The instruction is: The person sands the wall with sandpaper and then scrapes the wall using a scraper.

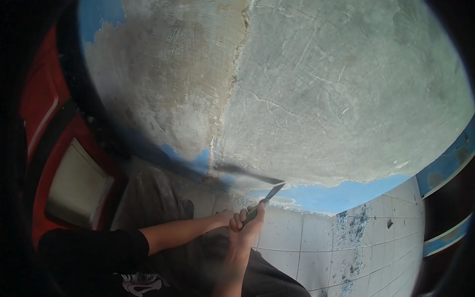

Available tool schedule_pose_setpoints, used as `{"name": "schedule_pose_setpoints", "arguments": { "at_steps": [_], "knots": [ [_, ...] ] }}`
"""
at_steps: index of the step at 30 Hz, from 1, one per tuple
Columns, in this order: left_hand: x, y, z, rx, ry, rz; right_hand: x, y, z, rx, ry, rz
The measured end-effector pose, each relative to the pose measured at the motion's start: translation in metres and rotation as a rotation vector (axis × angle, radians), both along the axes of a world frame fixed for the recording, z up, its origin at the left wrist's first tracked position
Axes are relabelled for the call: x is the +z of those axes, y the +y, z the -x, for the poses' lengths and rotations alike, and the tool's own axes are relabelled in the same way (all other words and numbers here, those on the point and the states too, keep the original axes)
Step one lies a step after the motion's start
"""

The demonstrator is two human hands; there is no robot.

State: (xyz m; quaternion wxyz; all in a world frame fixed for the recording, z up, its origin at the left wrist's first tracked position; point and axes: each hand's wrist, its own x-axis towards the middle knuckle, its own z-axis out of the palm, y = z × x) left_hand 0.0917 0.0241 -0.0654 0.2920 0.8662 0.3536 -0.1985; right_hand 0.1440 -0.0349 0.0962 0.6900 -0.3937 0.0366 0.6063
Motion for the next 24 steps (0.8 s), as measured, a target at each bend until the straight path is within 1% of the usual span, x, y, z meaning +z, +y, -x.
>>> {"name": "schedule_pose_setpoints", "arguments": {
  "at_steps": [1, 2, 3, 4, 6, 8, 10, 11, 13, 14, 18, 20, 21, 23, 24],
  "knots": [
    [-0.005, -0.001, 0.000, -0.006, -0.029, -0.018, 0.000, 0.000, -0.001, 0.016, 0.007, -0.012],
    [-0.009, -0.002, 0.001, -0.021, -0.017, -0.015, -0.005, 0.009, -0.011, -0.053, -0.026, -0.038],
    [-0.003, -0.001, 0.004, -0.027, -0.039, 0.009, -0.017, 0.019, -0.026, -0.139, 0.007, -0.039],
    [0.003, 0.000, 0.004, -0.033, -0.065, 0.028, -0.014, 0.022, -0.036, -0.147, 0.050, 0.002],
    [0.013, 0.003, 0.004, -0.049, -0.017, -0.012, -0.009, 0.021, -0.041, -0.159, 0.098, 0.032],
    [0.011, 0.005, 0.005, -0.045, 0.022, -0.041, 0.004, 0.003, -0.024, -0.054, 0.036, -0.053],
    [-0.013, 0.007, 0.008, 0.141, -0.276, 0.089, 0.014, -0.007, -0.007, -0.021, 0.045, -0.027],
    [-0.026, 0.008, 0.005, 0.139, -0.268, 0.093, 0.014, -0.007, -0.005, -0.006, 0.075, -0.015],
    [-0.063, 0.012, -0.002, 0.017, -0.254, -0.049, 0.003, 0.008, -0.016, -0.035, 0.096, 0.007],
    [-0.089, 0.017, -0.002, 0.028, -0.305, -0.012, 0.000, 0.014, -0.020, -0.060, 0.108, 0.019],
    [-0.044, 0.011, 0.001, 0.007, -0.224, -0.088, 0.001, 0.004, -0.014, -0.066, 0.114, -0.017],
    [-0.027, 0.007, -0.003, 0.062, -0.104, -0.035, 0.010, -0.009, -0.003, 0.035, 0.019, -0.034],
    [-0.017, 0.004, -0.002, 0.081, -0.063, -0.014, 0.005, -0.006, -0.010, 0.038, 0.018, -0.029],
    [0.005, 0.000, 0.005, 0.018, -0.112, -0.036, -0.009, 0.007, -0.026, -0.021, 0.063, 0.001],
    [0.006, 0.001, 0.007, 0.019, -0.112, -0.039, -0.004, 0.009, -0.021, -0.054, 0.064, 0.025]
  ]
}}
